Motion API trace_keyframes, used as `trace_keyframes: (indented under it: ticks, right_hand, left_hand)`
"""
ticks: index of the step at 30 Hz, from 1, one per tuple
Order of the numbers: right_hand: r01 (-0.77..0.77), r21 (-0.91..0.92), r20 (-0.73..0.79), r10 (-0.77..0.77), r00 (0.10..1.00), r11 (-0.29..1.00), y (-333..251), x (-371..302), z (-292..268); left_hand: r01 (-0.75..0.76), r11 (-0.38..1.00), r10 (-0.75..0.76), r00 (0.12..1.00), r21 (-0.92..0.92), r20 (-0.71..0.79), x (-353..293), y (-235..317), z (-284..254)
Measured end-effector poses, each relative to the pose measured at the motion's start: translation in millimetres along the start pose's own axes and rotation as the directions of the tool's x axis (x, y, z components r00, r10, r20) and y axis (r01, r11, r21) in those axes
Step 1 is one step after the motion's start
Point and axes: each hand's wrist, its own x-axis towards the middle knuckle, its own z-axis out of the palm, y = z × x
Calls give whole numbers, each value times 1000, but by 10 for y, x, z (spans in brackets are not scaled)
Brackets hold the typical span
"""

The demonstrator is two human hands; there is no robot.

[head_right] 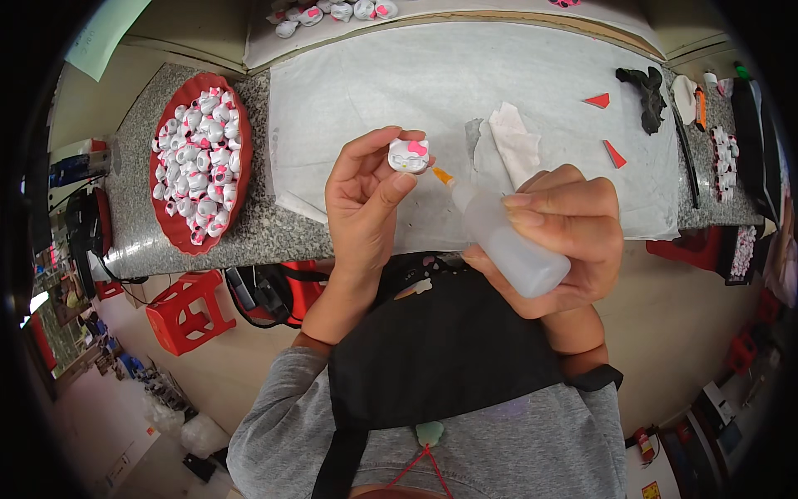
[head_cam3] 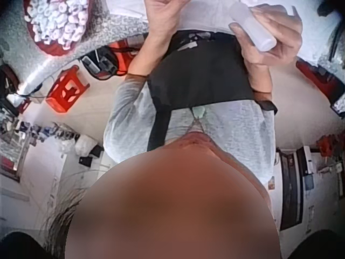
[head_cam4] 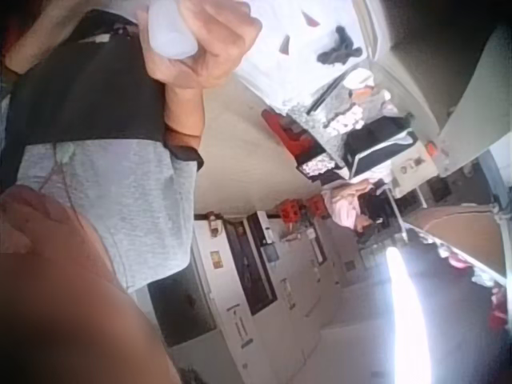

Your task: Gluing small pink bows onto white cat-shaped toy heads at an assembly station.

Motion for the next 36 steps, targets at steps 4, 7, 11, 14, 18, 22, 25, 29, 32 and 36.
trace_keyframes:
  ticks: [4, 7, 11, 14, 18, 22, 25, 29, 32, 36]
  right_hand:
    - [4, 24, -11, -4, 1000, 1000, -1, -7, -22]
    - [-6, 36, -9, 6, 1000, 999, -17, -3, -29]
    - [-19, 49, -23, 20, 1000, 999, -7, -27, 24]
    - [-15, 35, -10, 15, 1000, 999, -1, -17, 36]
    - [-7, 25, -13, 8, 1000, 1000, -6, -5, 45]
    - [-27, -40, 16, 28, 999, 999, -25, -9, 63]
    - [-31, -39, 33, 32, 999, 999, -31, -8, 75]
    - [-43, -36, 59, 45, 997, 998, -41, -14, 76]
    - [-51, -30, 60, 53, 997, 998, -38, -14, 81]
    - [-47, -39, 19, 48, 999, 998, -18, 1, 83]
  left_hand:
    - [-12, 1000, 12, 1000, -10, 6, 7, -4, 3]
    - [-28, 999, 28, 1000, 47, -2, 3, 6, 16]
    - [-69, 989, 70, 998, 130, 1, -8, -24, -5]
    - [-100, 982, 98, 995, 160, 23, -10, -26, -8]
    - [-116, 969, 111, 993, 219, 34, -13, -26, -8]
    - [-173, 935, 163, 985, 310, 58, -14, -26, -19]
    - [-194, 909, 178, 981, 368, 76, -19, -17, -20]
    - [-202, 907, 202, 979, 371, 38, -4, -10, -2]
    - [-206, 902, 211, 977, 379, 27, -1, -10, -17]
    - [-216, 895, 214, 976, 390, 50, 17, -13, -32]
